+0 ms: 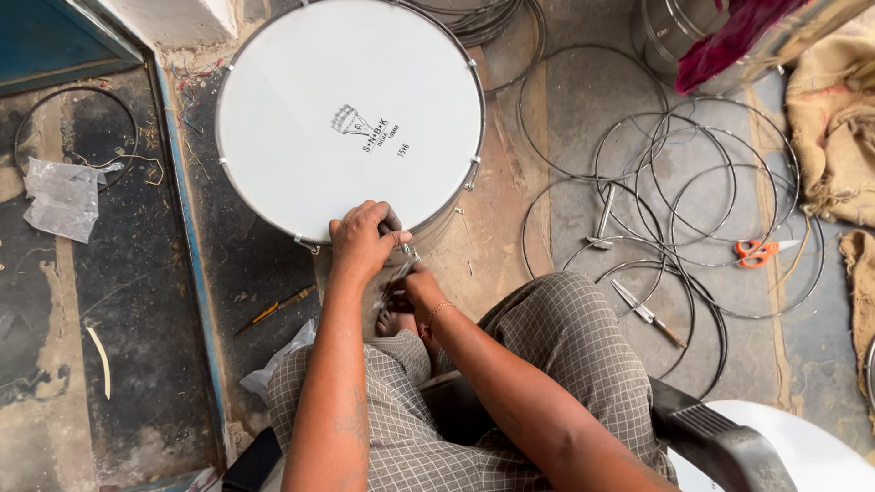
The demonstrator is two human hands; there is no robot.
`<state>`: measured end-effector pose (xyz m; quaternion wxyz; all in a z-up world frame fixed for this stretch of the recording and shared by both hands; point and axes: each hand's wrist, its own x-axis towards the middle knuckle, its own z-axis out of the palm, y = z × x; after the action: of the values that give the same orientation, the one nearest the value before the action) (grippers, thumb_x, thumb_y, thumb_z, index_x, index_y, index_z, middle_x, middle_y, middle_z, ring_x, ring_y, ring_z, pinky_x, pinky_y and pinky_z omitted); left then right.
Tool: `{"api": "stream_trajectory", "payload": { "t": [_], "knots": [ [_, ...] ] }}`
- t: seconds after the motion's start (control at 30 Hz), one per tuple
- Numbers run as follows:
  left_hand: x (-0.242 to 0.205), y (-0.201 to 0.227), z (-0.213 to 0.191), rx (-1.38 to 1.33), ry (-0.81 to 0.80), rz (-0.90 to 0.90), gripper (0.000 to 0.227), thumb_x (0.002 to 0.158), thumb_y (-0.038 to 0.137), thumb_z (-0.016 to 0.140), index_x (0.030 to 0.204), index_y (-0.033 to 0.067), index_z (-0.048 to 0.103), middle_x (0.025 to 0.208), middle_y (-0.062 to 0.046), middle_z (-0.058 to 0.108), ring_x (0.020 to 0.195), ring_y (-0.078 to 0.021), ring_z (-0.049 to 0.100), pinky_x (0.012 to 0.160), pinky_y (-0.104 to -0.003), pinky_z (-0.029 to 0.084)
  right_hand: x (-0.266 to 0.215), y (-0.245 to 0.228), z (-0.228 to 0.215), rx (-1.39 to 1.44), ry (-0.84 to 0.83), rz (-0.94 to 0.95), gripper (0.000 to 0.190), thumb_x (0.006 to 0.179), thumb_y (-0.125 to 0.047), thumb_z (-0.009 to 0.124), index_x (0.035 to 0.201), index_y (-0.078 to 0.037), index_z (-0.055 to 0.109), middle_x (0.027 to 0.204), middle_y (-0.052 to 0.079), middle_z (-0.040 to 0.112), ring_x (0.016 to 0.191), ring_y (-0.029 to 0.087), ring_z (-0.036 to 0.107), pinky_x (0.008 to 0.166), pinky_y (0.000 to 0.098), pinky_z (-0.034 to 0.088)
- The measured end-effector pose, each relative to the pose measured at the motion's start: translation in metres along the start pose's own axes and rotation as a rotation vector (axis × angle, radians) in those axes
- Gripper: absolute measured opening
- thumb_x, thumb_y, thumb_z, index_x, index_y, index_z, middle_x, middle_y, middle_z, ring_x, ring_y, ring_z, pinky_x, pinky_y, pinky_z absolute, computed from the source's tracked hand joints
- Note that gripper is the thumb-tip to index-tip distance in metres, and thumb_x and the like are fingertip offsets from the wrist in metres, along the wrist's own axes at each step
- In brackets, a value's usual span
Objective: The person uses a drum key to tighten the tension rods on a white drum head. They systematically rotate the tool on each lug around the drum's circumference to secure the head.
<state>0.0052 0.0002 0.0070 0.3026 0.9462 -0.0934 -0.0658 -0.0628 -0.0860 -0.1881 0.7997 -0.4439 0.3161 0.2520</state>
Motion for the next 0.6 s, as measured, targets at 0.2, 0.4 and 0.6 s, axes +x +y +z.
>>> {"api": "stream_trajectory", "payload": {
  "t": [0.2,0.4,0.6],
  "knots": [
    [0.000,0.000,0.002,0.009,0.024,0.000,0.029,0.073,0.031,0.086,0.077,0.0116,0.065,0.081,0.002,0.065,0.090,-0.0204,0.062,0.087,-0.041,0.034,0.017,0.008,0.010,-0.010,-0.020,-0.101,0.012,0.099,-0.007,0.055,0.110,-0.004,0.053,0.085,0.017,0.071,0.067,0.029,0.070,0.049,0.0392,0.053],
    [0.002,-0.003,0.001,0.010,0.000,-0.001,0.030,0.073,0.032,0.087,0.077,0.0122,0.065,0.082,0.003,0.065,0.091,-0.0204,0.062,0.085,-0.042,0.034,0.026,-0.049,-0.040,-0.905,-0.024,-0.001,0.022,0.100,-0.026,0.062,0.103,-0.009,0.075,0.089,0.011,0.074,0.070,0.024,0.064,0.059,0.0360,0.056],
    [0.002,-0.006,0.007,-0.005,0.052,0.033,0.030,0.074,0.033,0.086,0.079,0.0116,0.065,0.083,0.001,0.065,0.093,-0.0227,0.062,0.087,-0.043,0.034,0.016,-0.085,-0.059,-1.565,0.318,-0.318,0.022,0.095,-0.021,0.068,0.099,-0.002,0.077,0.102,0.020,0.074,0.092,0.033,0.070,0.079,0.0435,0.056]
  ]
}}
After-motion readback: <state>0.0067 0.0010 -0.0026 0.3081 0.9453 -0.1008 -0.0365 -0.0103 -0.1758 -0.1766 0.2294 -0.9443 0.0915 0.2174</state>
